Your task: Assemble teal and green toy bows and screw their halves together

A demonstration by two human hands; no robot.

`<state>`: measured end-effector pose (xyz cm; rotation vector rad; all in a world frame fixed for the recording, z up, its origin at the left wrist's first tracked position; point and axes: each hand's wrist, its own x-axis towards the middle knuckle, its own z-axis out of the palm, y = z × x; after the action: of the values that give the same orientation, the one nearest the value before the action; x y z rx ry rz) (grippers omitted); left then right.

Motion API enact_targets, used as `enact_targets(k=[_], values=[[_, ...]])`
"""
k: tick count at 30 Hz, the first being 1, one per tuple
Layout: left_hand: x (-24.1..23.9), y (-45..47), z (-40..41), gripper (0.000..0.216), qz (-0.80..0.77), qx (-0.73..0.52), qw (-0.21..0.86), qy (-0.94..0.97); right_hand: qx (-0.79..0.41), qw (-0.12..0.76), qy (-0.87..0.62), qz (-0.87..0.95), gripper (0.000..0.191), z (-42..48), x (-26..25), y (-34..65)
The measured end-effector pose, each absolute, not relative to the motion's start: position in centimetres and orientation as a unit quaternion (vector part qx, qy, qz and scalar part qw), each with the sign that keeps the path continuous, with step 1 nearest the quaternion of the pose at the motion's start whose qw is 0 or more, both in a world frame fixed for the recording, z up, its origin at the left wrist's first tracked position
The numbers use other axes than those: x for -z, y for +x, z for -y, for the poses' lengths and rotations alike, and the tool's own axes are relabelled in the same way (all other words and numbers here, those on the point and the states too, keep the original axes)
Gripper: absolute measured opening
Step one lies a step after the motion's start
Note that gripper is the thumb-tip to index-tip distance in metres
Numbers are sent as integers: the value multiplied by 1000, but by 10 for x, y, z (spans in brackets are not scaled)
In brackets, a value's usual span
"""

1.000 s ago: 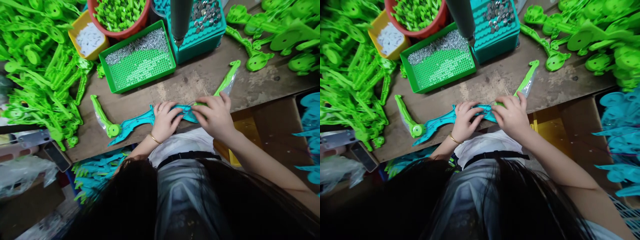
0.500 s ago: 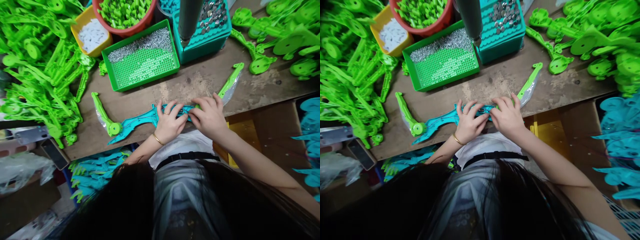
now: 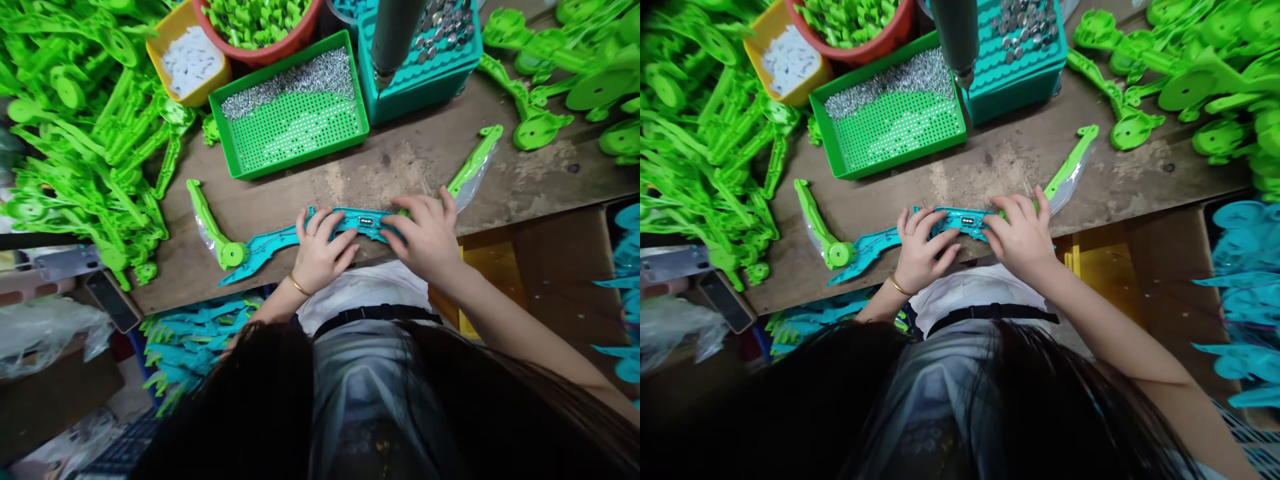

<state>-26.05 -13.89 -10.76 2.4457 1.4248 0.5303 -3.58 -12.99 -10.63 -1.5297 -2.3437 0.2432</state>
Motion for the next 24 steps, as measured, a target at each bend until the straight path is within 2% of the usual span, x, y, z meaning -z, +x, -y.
enact_targets(k=[8, 13, 17, 20, 24], values=[[109, -258, 137, 35, -492, -143, 99, 853, -89, 161, -547, 817, 15, 126, 107, -40], [106, -254, 134, 36, -490, -168, 82, 851, -75, 157, -541, 823, 14, 126, 108, -39], [102, -247, 127, 42, -494, -168, 76, 850, -68, 155, -538, 826, 20, 126, 105, -39], [103, -243, 123, 41, -505, -162, 83, 844, -80, 143, -531, 832, 27, 125, 102, -39], [107, -243, 123, 41, -516, -163, 114, 833, -85, 132, -530, 833, 25, 125, 99, -39]])
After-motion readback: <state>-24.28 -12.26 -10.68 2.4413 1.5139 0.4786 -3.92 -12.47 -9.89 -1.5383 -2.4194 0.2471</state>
